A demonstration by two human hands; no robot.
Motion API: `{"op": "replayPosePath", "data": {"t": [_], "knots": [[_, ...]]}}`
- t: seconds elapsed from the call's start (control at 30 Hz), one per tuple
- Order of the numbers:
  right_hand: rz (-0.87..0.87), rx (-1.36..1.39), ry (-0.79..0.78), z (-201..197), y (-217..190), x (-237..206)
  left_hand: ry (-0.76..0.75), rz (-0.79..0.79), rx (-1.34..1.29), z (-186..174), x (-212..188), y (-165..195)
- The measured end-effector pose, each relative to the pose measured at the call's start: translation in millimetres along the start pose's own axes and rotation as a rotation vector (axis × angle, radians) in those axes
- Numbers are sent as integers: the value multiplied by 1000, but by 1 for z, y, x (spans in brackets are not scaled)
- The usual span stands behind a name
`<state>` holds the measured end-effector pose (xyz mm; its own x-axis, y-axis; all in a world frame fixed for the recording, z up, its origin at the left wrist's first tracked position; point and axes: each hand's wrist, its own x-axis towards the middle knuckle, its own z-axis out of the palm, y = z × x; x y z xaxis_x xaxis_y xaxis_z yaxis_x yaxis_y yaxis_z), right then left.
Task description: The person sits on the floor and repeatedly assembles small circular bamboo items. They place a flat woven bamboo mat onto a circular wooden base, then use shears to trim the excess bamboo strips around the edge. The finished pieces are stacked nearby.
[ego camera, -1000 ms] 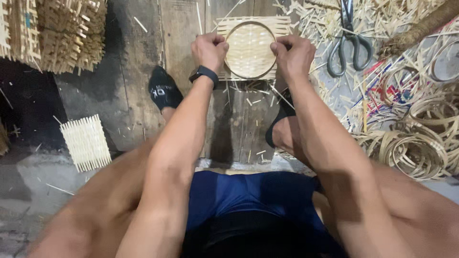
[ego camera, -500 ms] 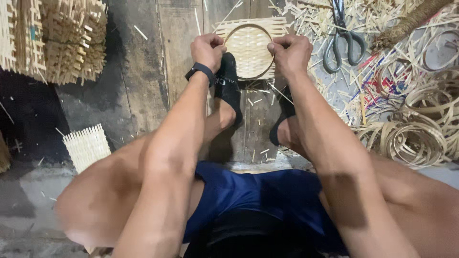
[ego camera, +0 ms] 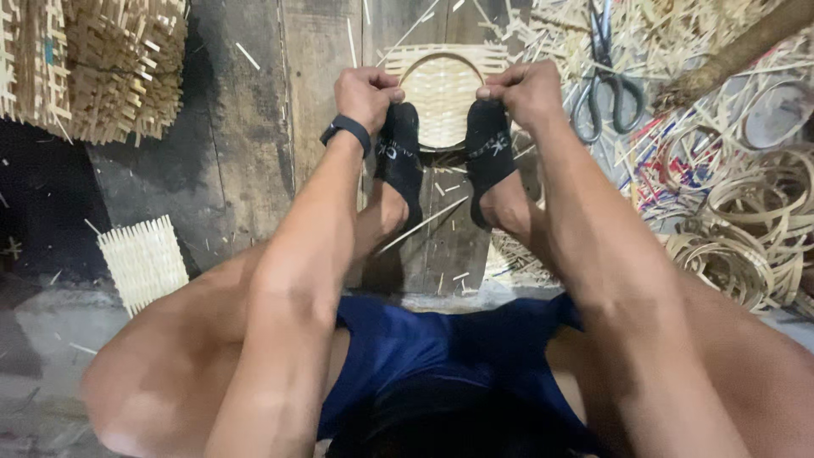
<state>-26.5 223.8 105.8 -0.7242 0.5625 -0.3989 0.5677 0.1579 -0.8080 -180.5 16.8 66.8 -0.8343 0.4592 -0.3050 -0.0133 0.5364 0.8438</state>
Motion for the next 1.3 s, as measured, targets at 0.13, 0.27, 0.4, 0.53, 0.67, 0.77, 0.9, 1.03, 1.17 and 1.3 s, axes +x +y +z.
{"op": "replayPosePath", "data": {"t": [0.13, 0.27, 0.4, 0.53, 0.67, 0.77, 0.9, 1.03, 1.17, 1.3], "knots": [[-58, -193, 113, -3, -14, -5, -190, -4, 453, -1, 14, 16], [410, 141, 204, 54, -16, -64, -46, 825, 245, 20, 25, 31], [686, 527, 141, 114, 13, -88, -101, 626, 105, 40, 25, 27], [557, 517, 250, 137, 34, -87, -134, 466, 6, 46, 29, 23], [482, 466, 244, 133, 33, -86, -116, 480, -25, 46, 28, 25], [619, 847, 76, 122, 27, -85, -59, 489, 28, 47, 23, 28], [677, 827, 149, 118, 23, -84, -13, 556, 75, 49, 20, 28], [607, 819, 183, 126, 26, -90, 71, 638, 110, 50, 17, 25], [474, 424, 279, 134, 35, -90, -26, 467, 41, 51, 17, 19], [282, 177, 236, 132, 42, -93, -98, 270, -69, 52, 18, 15]]}}
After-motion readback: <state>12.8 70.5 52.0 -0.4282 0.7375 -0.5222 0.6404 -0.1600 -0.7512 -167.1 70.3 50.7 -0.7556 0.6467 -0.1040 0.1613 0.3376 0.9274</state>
